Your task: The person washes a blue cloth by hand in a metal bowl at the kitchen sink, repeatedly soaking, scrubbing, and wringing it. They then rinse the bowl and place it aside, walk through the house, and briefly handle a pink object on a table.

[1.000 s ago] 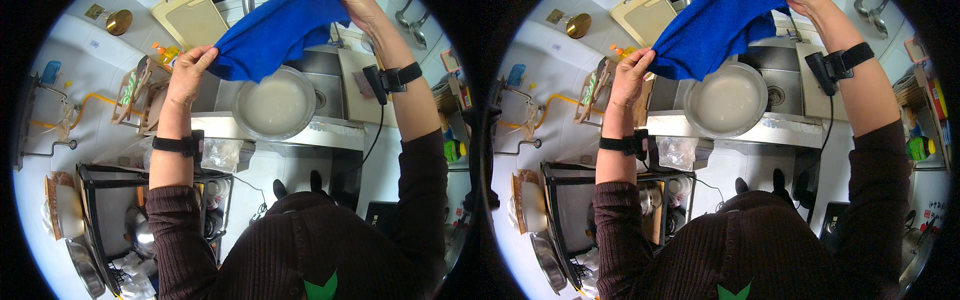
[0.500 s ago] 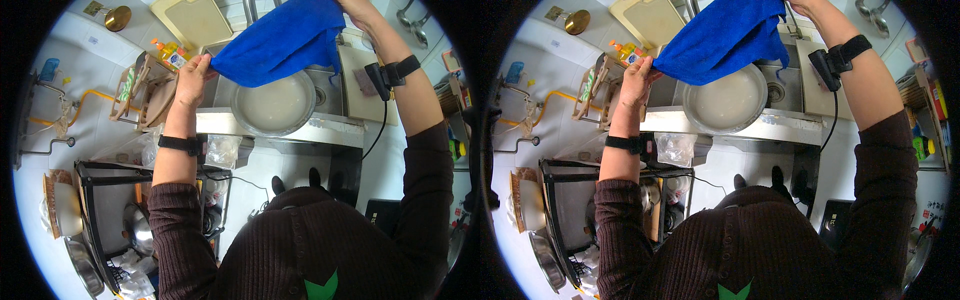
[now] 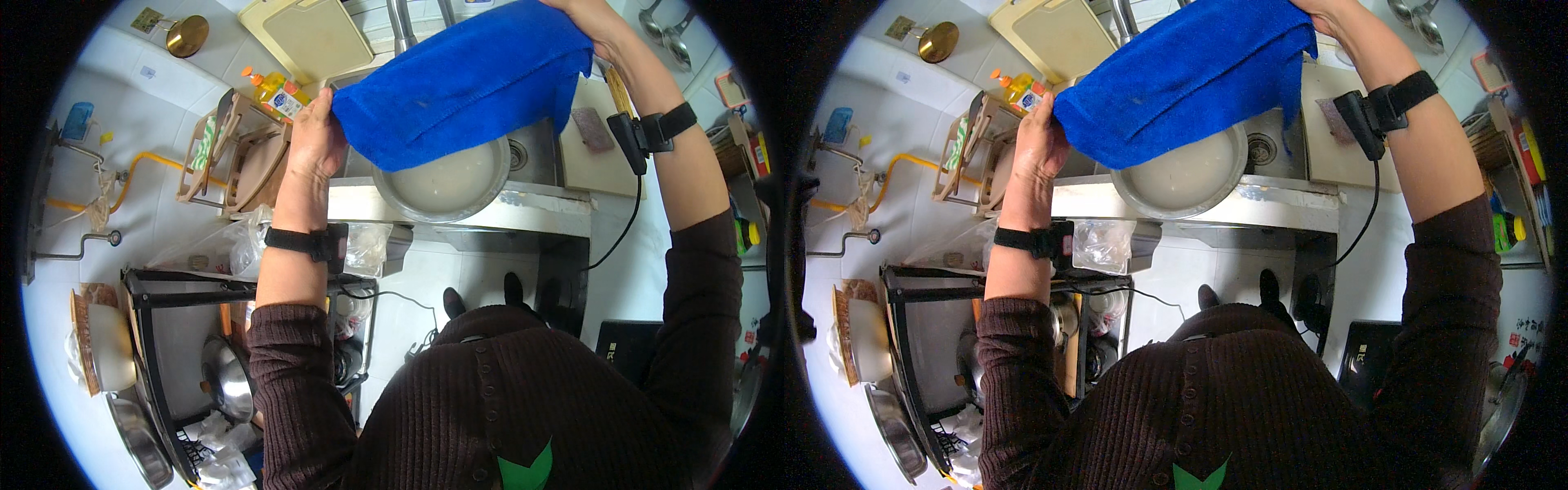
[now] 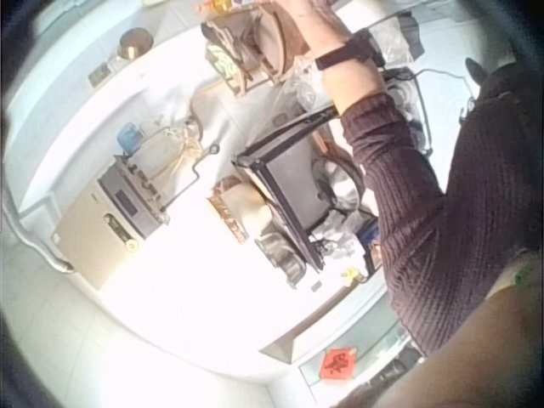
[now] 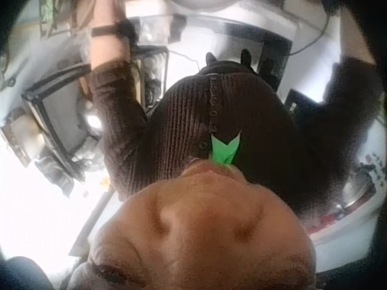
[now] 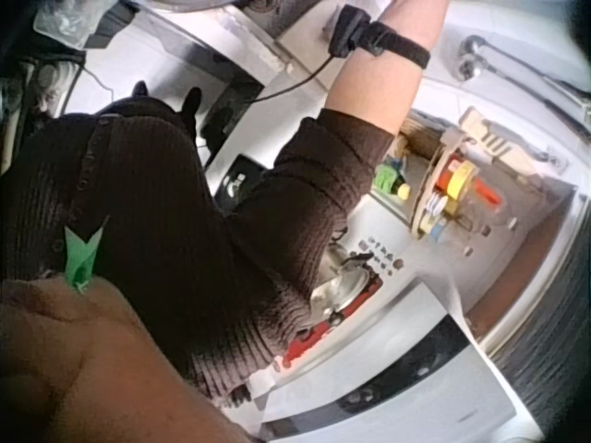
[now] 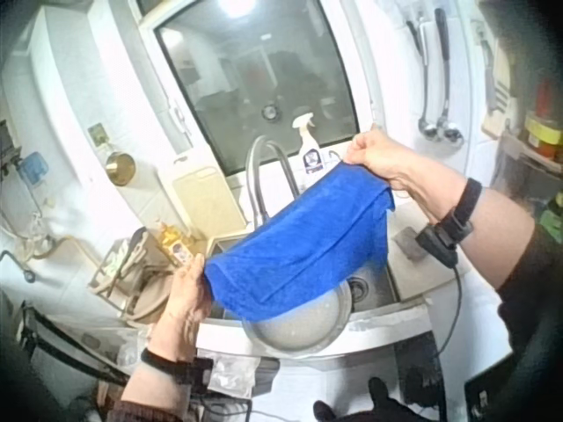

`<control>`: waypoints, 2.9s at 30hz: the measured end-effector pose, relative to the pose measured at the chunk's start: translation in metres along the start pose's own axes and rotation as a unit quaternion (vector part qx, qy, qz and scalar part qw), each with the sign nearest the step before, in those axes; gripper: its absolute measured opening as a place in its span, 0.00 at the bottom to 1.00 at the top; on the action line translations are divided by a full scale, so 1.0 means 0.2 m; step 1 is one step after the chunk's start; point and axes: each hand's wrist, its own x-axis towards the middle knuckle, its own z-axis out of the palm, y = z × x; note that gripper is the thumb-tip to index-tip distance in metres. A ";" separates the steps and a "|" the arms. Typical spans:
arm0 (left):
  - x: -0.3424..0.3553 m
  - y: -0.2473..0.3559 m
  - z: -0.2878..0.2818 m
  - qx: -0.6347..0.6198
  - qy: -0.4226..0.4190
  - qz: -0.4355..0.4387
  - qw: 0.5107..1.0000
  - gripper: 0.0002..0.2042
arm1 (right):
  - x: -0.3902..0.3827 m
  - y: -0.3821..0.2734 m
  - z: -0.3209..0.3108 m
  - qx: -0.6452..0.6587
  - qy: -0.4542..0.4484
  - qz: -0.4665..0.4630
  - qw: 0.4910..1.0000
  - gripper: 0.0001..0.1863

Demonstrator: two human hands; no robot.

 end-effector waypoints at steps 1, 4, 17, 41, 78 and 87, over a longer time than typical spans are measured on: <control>0.00 0.00 0.01 -0.022 -0.005 -0.004 1.000 0.15 | -0.01 0.02 -0.02 -0.001 0.001 0.006 1.000 0.04; -0.01 -0.01 0.05 -0.030 -0.027 -0.017 0.999 0.16 | -0.02 0.08 -0.08 -0.002 -0.005 0.031 0.999 0.04; 0.08 -0.14 0.22 0.111 -0.036 -0.072 0.991 0.14 | -0.25 -0.20 -0.21 0.221 -0.155 -0.039 0.962 0.12; 0.10 -0.32 0.91 0.204 -0.253 0.059 0.944 0.05 | -0.45 -0.25 -0.39 -0.518 -0.233 -0.155 0.809 0.24; 0.49 -0.01 1.16 0.317 -0.177 -0.054 0.930 0.09 | -0.21 0.09 -0.69 0.049 0.088 0.133 0.986 0.26; 0.90 0.59 1.20 0.280 -0.167 0.451 0.831 0.23 | 0.18 -0.08 -0.50 0.213 0.167 -0.272 0.923 0.17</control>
